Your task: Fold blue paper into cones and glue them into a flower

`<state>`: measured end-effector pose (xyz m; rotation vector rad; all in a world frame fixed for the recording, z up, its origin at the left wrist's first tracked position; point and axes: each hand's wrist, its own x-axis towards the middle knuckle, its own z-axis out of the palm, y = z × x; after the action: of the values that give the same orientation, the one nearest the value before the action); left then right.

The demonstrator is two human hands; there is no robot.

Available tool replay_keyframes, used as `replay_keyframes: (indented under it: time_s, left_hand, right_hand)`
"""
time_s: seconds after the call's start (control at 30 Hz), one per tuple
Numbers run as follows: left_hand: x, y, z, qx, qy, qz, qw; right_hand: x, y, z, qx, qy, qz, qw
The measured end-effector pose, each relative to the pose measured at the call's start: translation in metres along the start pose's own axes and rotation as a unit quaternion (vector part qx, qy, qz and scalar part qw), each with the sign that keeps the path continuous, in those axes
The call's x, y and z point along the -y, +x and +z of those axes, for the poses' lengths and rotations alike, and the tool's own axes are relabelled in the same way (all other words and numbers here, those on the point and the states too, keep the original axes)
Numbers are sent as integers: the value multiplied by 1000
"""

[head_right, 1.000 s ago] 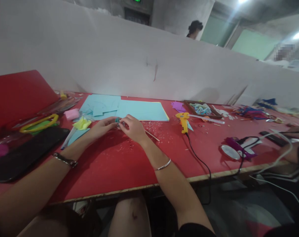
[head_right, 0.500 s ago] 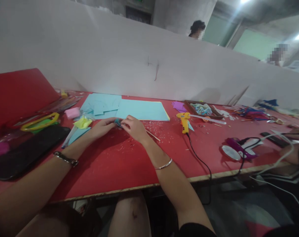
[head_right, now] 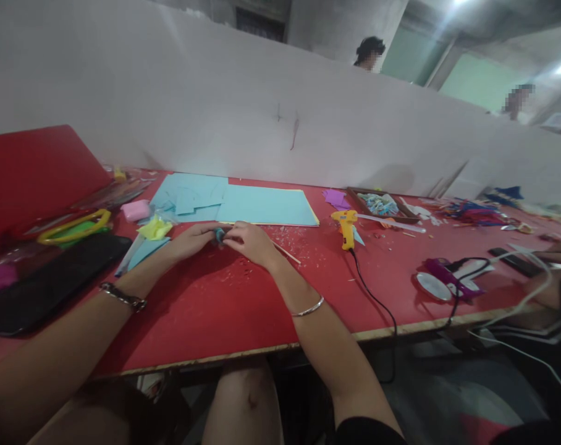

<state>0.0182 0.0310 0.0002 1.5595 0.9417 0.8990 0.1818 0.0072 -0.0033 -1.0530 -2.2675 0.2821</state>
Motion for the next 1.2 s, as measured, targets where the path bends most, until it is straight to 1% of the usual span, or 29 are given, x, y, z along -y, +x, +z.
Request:
replay_keyframes:
  time_s: [0.2,0.47,0.67,0.8,1.0,1.1,1.2]
  left_hand:
    - [3,0,-1,16,31,1,999]
    - [7,-1,-3,40,68,34,996]
    - [13,-1,-7,56,197,60,977]
    - [14,1,-8,79,242,63,965]
    - [13,3,-9,86,211,43,973]
    - [14,3,-9,89,198,44,975]
    - [14,4,-9,93,188,45,977]
  right_hand:
    - [-4,1,2,7,13,-17,1000]
    - [-1,-1,2,20,15,8,1000]
    - [-6,1,5,31,1,12,999]
    - [-9,1,6,29,12,5,999]
    - [-11,1,6,19,39,-9,999]
    - [-13,1,8,18,51,-17,998]
    - [-12,2,7,21,51,-11,998]
